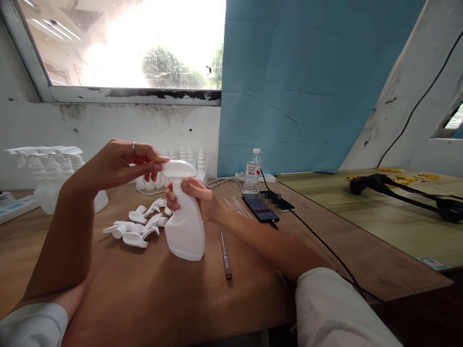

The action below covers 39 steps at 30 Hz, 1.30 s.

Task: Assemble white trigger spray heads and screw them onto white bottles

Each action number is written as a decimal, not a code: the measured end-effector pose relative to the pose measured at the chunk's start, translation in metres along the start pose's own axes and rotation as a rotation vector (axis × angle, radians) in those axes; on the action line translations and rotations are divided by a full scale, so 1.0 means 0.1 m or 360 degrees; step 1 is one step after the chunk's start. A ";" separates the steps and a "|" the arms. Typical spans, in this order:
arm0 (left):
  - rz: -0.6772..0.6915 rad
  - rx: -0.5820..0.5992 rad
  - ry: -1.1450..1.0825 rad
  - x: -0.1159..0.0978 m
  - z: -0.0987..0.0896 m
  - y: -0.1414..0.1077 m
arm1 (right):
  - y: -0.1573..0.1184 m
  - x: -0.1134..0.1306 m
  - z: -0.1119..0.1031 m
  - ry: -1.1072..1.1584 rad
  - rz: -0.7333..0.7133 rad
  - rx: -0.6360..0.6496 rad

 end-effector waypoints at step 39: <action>-0.0121 0.0348 0.0153 0.16 -0.23 -0.19 | 0.09 0.05 0.15 -0.0424 0.0185 0.0166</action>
Point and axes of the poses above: each hand's wrist, its own y-axis towards the middle knuckle, its own z-axis out of the palm, x = y × z, the point moved 2 cm from there along y, towards the middle knuckle, and after that the axes turned 12 degrees about x, right-handed, at the moved point
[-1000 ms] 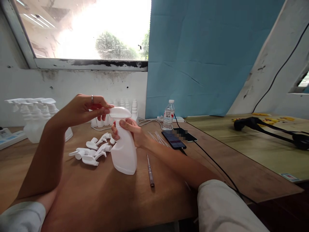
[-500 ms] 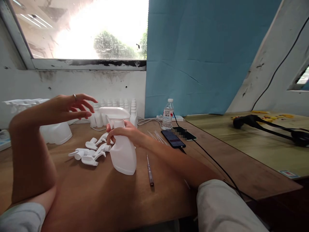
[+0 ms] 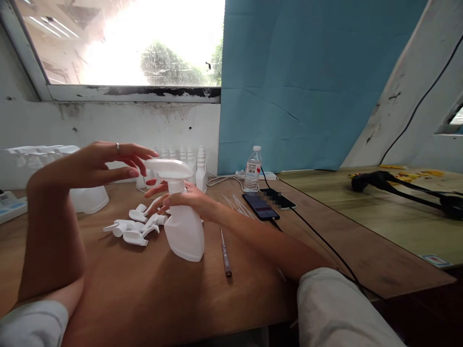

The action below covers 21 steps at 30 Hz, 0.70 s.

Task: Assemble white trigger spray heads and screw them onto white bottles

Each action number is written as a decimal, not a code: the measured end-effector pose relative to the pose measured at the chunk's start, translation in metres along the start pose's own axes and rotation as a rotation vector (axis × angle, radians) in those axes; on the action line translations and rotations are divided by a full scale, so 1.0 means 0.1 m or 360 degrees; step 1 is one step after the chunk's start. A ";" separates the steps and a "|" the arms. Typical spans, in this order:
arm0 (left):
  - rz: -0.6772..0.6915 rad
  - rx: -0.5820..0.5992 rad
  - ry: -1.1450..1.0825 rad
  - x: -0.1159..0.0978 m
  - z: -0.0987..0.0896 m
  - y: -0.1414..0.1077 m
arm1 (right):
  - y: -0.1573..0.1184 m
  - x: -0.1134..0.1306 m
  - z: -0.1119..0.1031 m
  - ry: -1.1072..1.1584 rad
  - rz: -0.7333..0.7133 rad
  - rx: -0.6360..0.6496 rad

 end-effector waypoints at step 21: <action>-0.1131 -0.0979 -0.0227 0.73 -0.41 -0.58 | -0.56 1.25 -0.09 -0.1626 -0.0423 -0.0613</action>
Point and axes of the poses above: each hand's wrist, its own y-axis towards the middle knuckle, its own z-axis out of the palm, x = y × z, the point moved 2 cm from there along y, towards the middle knuckle, and after that the axes turned 12 degrees about x, right-handed, at the moved point
